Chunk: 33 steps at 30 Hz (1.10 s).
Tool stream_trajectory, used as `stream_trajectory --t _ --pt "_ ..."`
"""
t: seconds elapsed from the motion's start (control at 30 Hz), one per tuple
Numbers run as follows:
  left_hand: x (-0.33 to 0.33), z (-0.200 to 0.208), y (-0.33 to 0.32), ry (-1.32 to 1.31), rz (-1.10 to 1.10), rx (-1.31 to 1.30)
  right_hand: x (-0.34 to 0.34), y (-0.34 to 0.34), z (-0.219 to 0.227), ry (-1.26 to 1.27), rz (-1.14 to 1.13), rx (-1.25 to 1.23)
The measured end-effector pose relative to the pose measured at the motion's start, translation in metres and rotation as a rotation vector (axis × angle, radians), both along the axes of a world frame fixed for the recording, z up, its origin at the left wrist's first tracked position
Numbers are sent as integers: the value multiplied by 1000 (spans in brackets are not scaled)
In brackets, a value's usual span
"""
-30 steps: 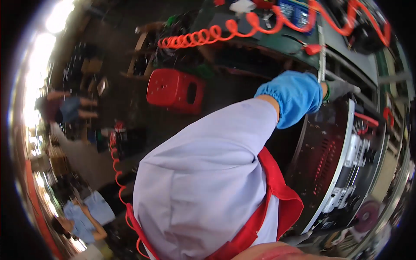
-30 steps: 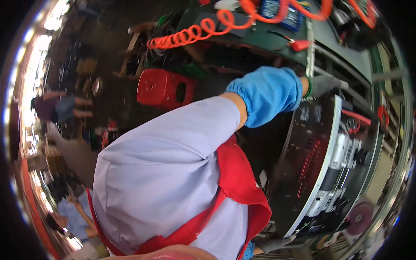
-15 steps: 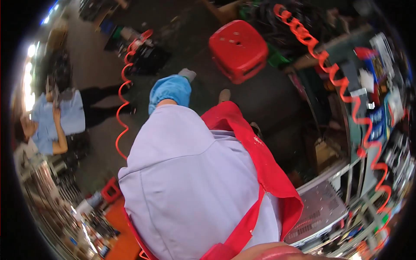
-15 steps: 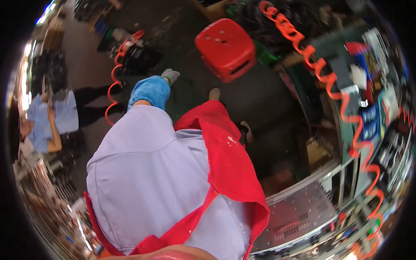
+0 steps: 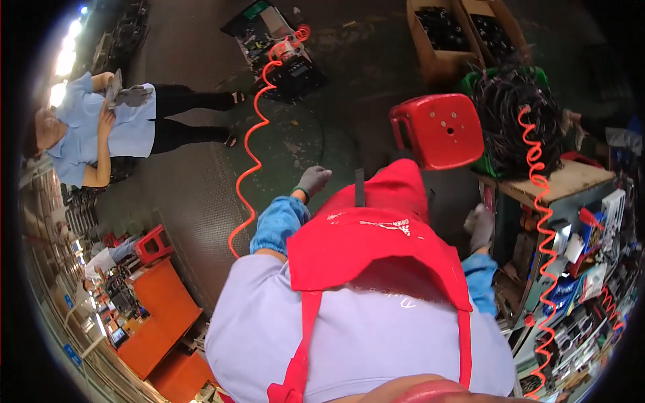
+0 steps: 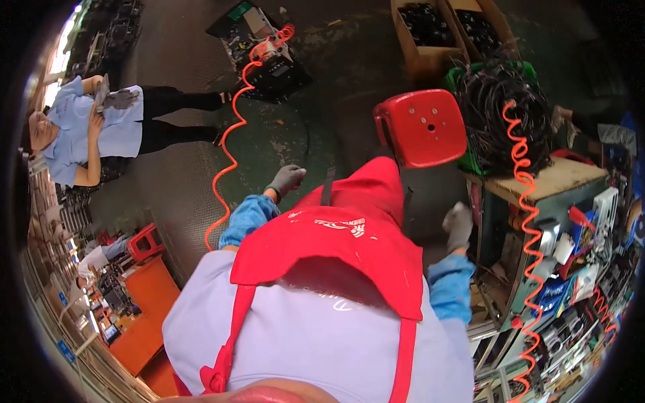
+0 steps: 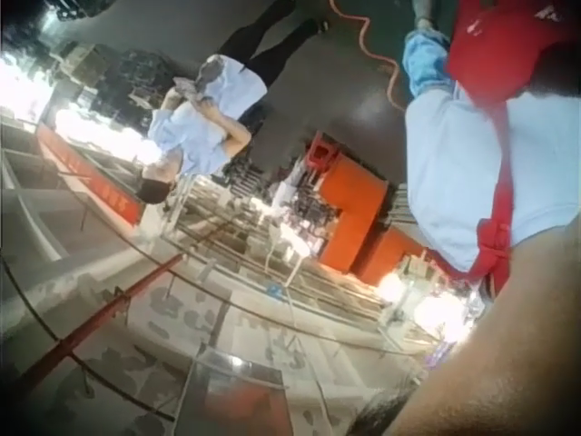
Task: The person assembles the internal components of a large electronic device by inserting plastic components, a circuit board, and wiring into an electronic chassis, then screws the outer chassis together with an electric screwdriver or pneumatic drill.
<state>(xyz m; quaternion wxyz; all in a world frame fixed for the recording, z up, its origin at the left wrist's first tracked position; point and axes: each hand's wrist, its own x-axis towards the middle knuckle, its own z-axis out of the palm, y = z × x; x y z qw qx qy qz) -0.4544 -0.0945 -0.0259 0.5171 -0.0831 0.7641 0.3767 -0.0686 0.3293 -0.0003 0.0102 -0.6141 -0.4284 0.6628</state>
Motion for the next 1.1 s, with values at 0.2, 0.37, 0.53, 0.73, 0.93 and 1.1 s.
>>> stream_trajectory --t 0.2,0.37,0.53,0.73,0.93,1.1 --pt "-53 12 -37 171 255 13 -217 65 17 74 -127 -60" --pt "-148 -20 -17 -254 675 193 -258 51 -77 -152 345 -200" --pt "-262 -15 98 -295 457 46 -289 69 -92 -436 225 -306" --pt "-395 51 252 53 193 4 -393 175 -93 -156 -22 -190" --pt "-494 12 385 -54 -138 8 -524 289 -102 85 -364 -59" --pt "-546 -50 544 -31 -518 -58 -606 338 -142 125 -458 -77"
